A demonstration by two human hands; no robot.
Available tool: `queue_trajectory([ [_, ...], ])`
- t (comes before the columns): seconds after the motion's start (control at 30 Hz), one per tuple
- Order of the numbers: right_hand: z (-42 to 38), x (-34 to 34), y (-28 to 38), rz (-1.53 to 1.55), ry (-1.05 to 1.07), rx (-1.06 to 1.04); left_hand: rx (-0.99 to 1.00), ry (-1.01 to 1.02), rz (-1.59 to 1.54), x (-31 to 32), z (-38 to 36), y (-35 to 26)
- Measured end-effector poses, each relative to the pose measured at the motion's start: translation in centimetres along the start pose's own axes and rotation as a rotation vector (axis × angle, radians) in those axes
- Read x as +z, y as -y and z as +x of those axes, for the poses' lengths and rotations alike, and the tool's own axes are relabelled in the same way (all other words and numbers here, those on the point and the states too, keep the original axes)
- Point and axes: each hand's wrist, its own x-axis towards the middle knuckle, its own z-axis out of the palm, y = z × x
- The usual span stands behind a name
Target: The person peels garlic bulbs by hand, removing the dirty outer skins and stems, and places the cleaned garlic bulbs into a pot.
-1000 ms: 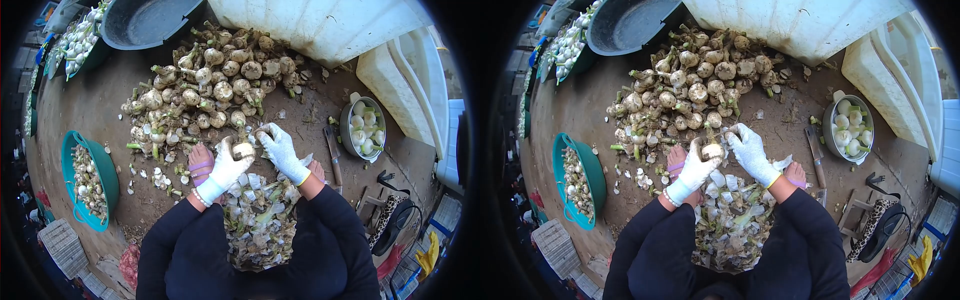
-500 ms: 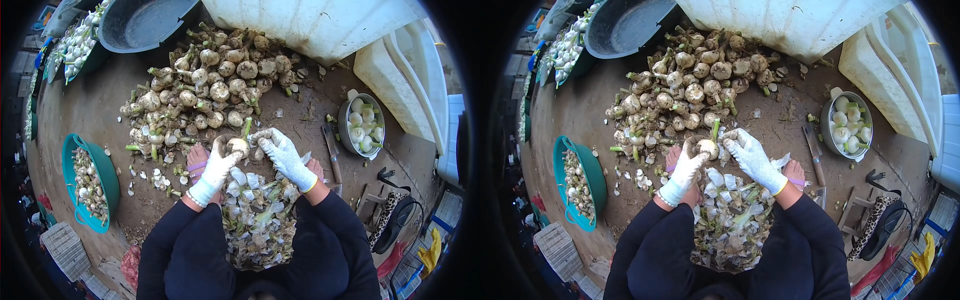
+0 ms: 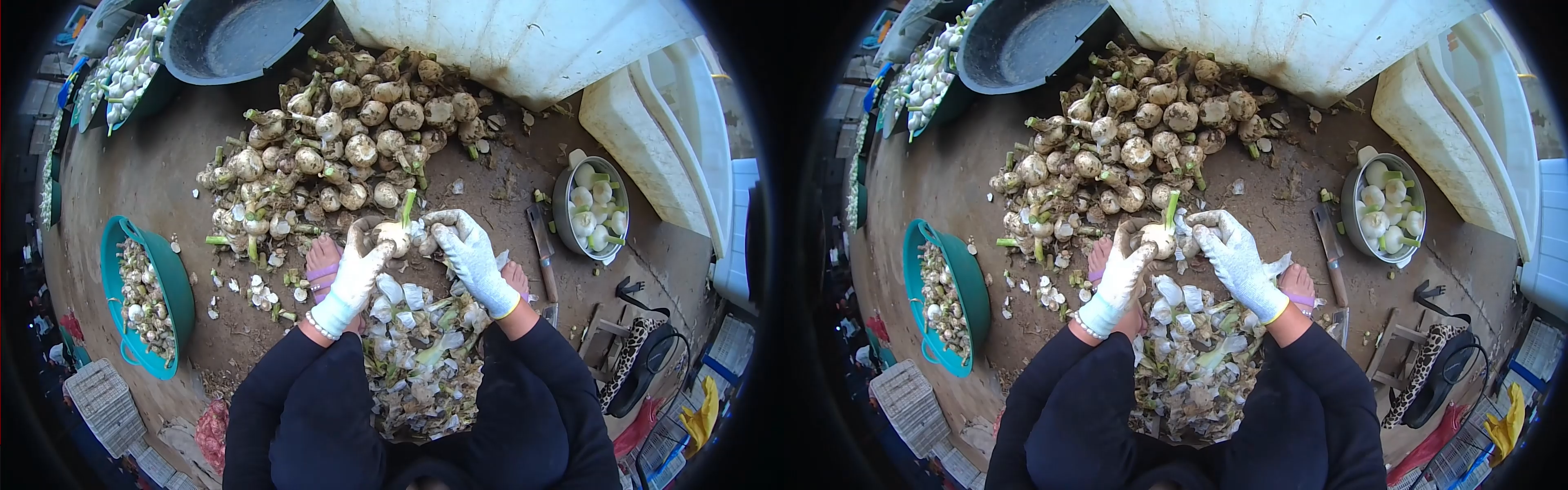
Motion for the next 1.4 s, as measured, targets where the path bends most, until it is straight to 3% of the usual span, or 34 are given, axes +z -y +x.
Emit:
queue_trajectory([
  [0.13, 0.7, 0.7, -0.1, 0.021, -0.101, 0.101, 0.151, 0.029, 0.233, 0.5, 0.3, 0.0],
  [0.2, 1.4, 1.0, -0.7, -0.49, -0.091, -0.235, 0.072, 0.067, 0.17, 0.7, -0.3, 0.1],
  [0.23, 1.1, 1.1, 0.3, -0.373, -0.033, -0.038, 0.121, 0.063, 0.355, 0.5, -0.3, 0.3],
  [0.27, 1.2, 1.1, 0.3, -0.372, -0.033, -0.04, 0.173, 0.059, 0.54, 0.4, -0.1, 0.6],
  [0.33, 1.2, 0.9, 0.0, -0.431, 0.003, -0.102, 0.189, 0.032, 0.422, -0.1, 0.1, 0.9],
  [0.4, 1.0, 0.7, -0.2, -0.301, 0.004, -0.053, -0.161, 0.179, -0.361, -0.9, -0.1, 0.5],
  [0.47, 0.9, 0.7, -0.5, -0.172, 0.01, -0.001, -0.203, 0.066, -0.332, -0.5, -0.1, 0.4],
  [0.53, 1.1, 0.7, -0.5, -0.001, 0.027, 0.033, -0.494, 0.251, -0.637, -0.8, 0.0, -0.2],
  [0.77, 1.8, -0.3, -0.9, 0.241, 0.198, 0.259, -0.608, 0.355, -0.718, -2.6, -0.3, 0.6],
  [0.87, 1.7, -1.0, -1.6, 0.299, 0.292, 0.206, -0.601, 0.255, -0.576, -1.4, -1.0, -0.2],
  [0.93, 1.6, -0.4, -2.3, 0.366, 0.183, 0.188, -0.415, 0.292, -0.303, -0.7, -1.1, 0.0],
  [0.97, 1.7, -0.9, -2.1, 0.155, 0.103, 0.186, -0.403, 0.448, -0.39, -2.0, -0.1, 0.7],
  [1.0, 1.0, -0.7, 0.5, 0.071, 0.053, 0.177, -0.401, 0.447, -0.39, -2.0, 0.0, 0.6],
  [1.1, 0.1, -0.8, 0.2, -0.022, 0.049, -0.055, -0.266, 0.166, -0.354, -1.2, 0.0, 0.7],
  [1.13, -0.3, -0.2, 0.5, -0.085, 0.068, -0.107, -0.266, 0.167, -0.356, -0.8, 0.0, 0.9],
  [1.2, 0.0, 0.0, 0.0, -0.421, 0.116, -0.172, -0.136, 0.104, -0.192, 0.1, 0.0, 1.0],
  [1.3, -0.1, -0.2, 0.1, -0.414, 0.12, -0.165, -0.023, 0.091, -0.184, 0.1, 0.2, -0.3],
  [1.4, -0.2, -0.8, 0.5, -0.126, -0.016, -0.098, 0.028, 0.126, -0.178, -0.4, -0.3, -1.5],
])
